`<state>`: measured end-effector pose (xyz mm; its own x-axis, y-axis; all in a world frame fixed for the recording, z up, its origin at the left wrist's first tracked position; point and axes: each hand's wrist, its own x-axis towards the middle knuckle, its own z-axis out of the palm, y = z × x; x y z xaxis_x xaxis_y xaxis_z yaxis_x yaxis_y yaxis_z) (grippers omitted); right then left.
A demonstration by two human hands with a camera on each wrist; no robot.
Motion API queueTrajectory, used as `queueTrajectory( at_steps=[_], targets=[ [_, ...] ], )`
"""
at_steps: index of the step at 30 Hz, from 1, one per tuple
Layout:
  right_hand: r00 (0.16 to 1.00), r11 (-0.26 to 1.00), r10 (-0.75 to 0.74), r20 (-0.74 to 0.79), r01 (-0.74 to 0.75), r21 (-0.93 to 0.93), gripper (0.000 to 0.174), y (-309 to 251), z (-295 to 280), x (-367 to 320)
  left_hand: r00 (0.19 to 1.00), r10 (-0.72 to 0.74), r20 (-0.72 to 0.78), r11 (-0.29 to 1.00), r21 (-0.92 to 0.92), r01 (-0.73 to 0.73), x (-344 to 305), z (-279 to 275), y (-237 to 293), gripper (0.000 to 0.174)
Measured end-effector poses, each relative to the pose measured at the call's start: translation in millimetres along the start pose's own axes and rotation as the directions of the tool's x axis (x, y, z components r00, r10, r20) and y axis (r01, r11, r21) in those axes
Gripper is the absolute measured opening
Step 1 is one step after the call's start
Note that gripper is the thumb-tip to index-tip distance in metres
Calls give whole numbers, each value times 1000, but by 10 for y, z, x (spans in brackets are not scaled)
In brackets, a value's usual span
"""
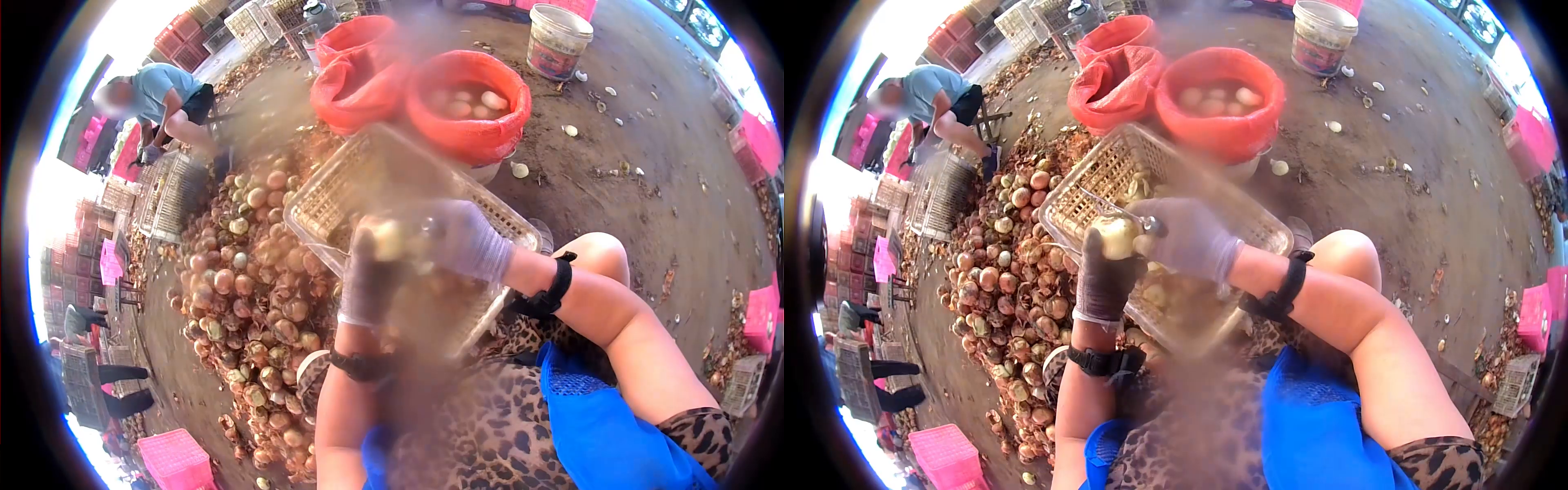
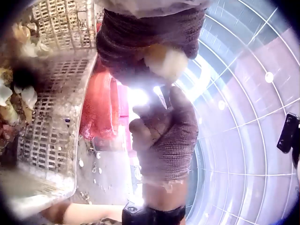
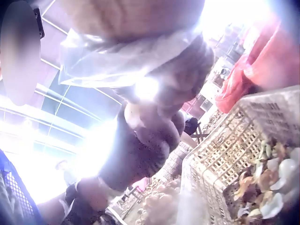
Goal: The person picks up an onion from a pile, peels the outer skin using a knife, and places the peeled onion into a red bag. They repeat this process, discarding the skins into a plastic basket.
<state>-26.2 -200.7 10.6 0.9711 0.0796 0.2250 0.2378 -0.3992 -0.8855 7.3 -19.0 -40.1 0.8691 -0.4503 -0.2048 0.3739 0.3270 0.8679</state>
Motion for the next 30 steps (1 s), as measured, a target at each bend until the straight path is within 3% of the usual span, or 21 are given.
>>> queueTrajectory(
  at_steps=[1,3,6,8,9,10,12,14,16,18,19,21,22,23,24,27,28,30],
  targets=[
    [999,1000,-14,-44,14,-17,40,-43,-4,-16,995,100,6,976,192,-100,40,-46,-33,77],
    [993,992,-83,-89,73,-105,37,-74,-6,-32,976,217,26,925,312,-214,62,-63,-14,75],
    [982,946,-179,-55,156,-285,32,-43,-10,-95,982,188,33,979,73,-190,-48,82,84,72],
    [983,915,-185,-1,172,-364,31,-79,-18,-141,992,81,95,989,-133,-68,-150,171,258,70],
    [999,967,-18,38,27,-254,29,-122,-16,-134,989,76,123,990,-124,-61,-105,121,226,72],
    [985,981,143,93,-129,-146,27,-181,-4,-110,989,99,108,993,53,-105,-104,95,190,73],
    [984,974,151,100,-130,-185,24,-132,38,-116,988,124,93,933,328,-148,-113,49,146,75],
    [986,867,-163,41,163,-472,20,77,125,-132,992,97,86,887,445,-125,-80,-57,88,77],
    [986,846,-149,75,167,-507,18,154,62,-80,996,41,73,976,210,-56,-90,-46,101,78],
    [982,841,-154,106,186,-508,18,306,34,-50,997,-21,78,943,-329,46,-177,72,161,76],
    [978,844,-170,118,206,-494,19,386,57,-21,989,-61,134,931,-349,104,-255,251,283,75],
    [966,818,-22,256,165,-551,27,450,33,18,981,-132,140,899,-399,178,-241,90,173,72],
    [954,788,-27,300,205,-581,27,357,-67,46,975,-166,144,879,-427,213,-251,125,198,71],
    [942,756,-26,333,237,-610,28,270,-194,63,963,-93,253,884,-424,196,-296,179,263,68],
    [953,747,20,302,187,-638,29,292,-256,74,974,-91,206,951,-272,146,-325,99,220,68],
    [962,723,238,134,-83,-686,32,566,-240,157,975,-43,216,894,-427,134,-505,292,391,71],
    [964,818,214,157,-89,-568,31,689,-149,149,985,-95,144,846,-510,156,-509,268,407,70],
    [971,925,168,171,-96,-367,29,732,32,48,986,17,169,916,-398,52,-529,372,619,69]
  ],
)
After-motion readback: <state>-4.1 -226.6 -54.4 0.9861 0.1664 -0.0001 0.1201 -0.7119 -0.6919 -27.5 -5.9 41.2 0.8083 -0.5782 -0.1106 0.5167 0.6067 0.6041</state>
